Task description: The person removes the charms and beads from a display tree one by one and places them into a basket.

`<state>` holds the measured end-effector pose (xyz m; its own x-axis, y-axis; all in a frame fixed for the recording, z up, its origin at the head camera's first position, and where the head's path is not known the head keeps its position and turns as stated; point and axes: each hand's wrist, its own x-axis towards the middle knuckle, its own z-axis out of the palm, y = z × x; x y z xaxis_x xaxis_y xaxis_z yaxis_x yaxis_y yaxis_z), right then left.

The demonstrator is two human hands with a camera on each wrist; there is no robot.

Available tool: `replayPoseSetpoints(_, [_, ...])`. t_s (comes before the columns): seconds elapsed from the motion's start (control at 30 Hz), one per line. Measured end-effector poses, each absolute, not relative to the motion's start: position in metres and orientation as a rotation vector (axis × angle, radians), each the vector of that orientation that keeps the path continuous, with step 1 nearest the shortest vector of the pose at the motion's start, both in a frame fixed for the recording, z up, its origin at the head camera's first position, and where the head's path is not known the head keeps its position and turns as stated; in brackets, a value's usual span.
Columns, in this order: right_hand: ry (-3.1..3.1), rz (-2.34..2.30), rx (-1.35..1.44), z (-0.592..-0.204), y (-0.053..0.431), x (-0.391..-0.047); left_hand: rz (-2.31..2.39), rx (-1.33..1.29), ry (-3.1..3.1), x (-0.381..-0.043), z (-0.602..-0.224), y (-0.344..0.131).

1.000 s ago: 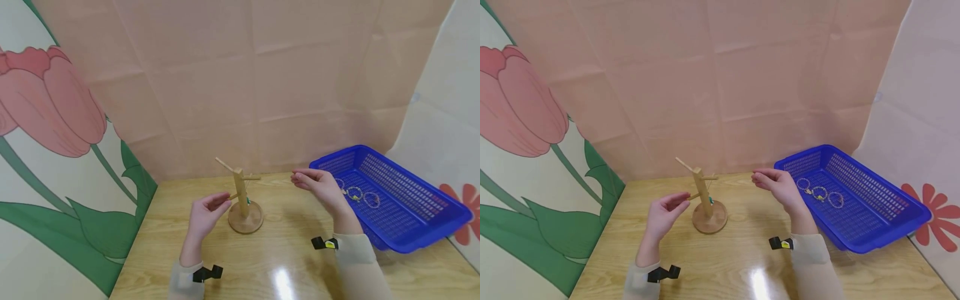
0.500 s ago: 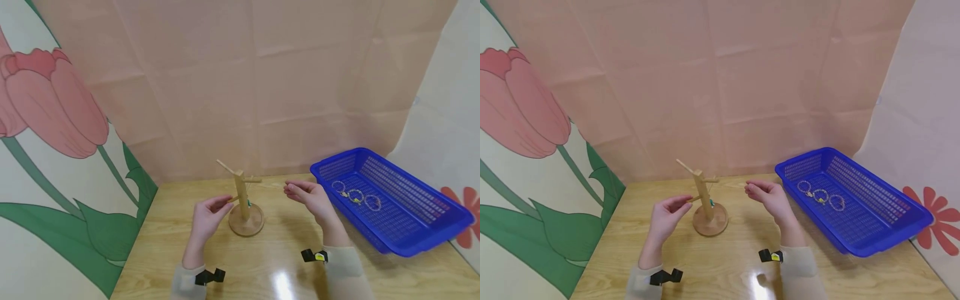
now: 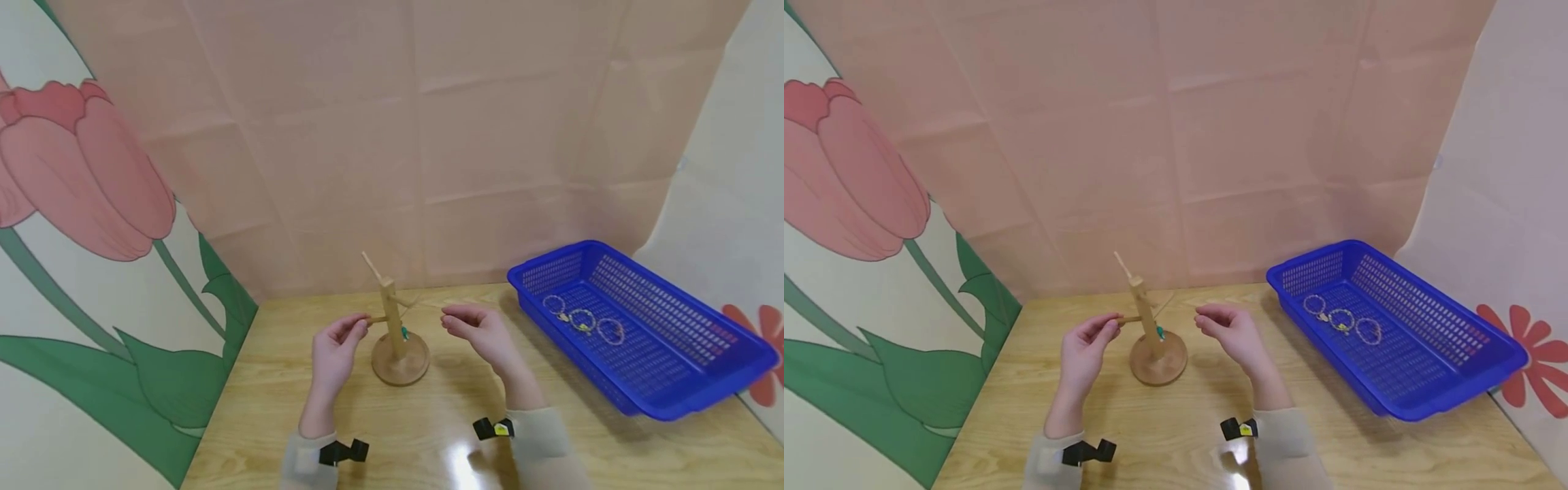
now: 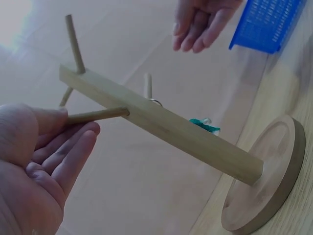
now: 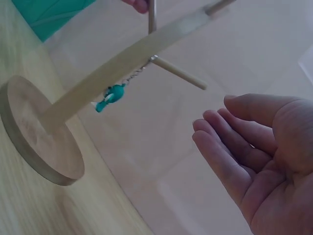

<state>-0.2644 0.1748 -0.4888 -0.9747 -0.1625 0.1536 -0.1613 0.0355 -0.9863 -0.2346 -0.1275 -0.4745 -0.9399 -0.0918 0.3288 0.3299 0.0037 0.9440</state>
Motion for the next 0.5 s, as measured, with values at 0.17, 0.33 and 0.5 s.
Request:
replayPoseSetpoints(0.17, [2.321, -2.103, -0.368, -0.495, 0.161, -0.265, -2.128, -0.187, -1.879, -0.239, -0.476, -0.126])
replayPoseSetpoints(0.33, [2.435, -2.034, -0.355, -0.498, 0.146, -0.264, -2.19, -0.145, -1.805, -0.242, -0.477, -0.124])
replayPoseSetpoints(0.5, [2.563, -1.949, -0.385, -0.5, 0.132, -0.262, -2.226, -0.132, -1.735, -0.245, -0.48, -0.122])
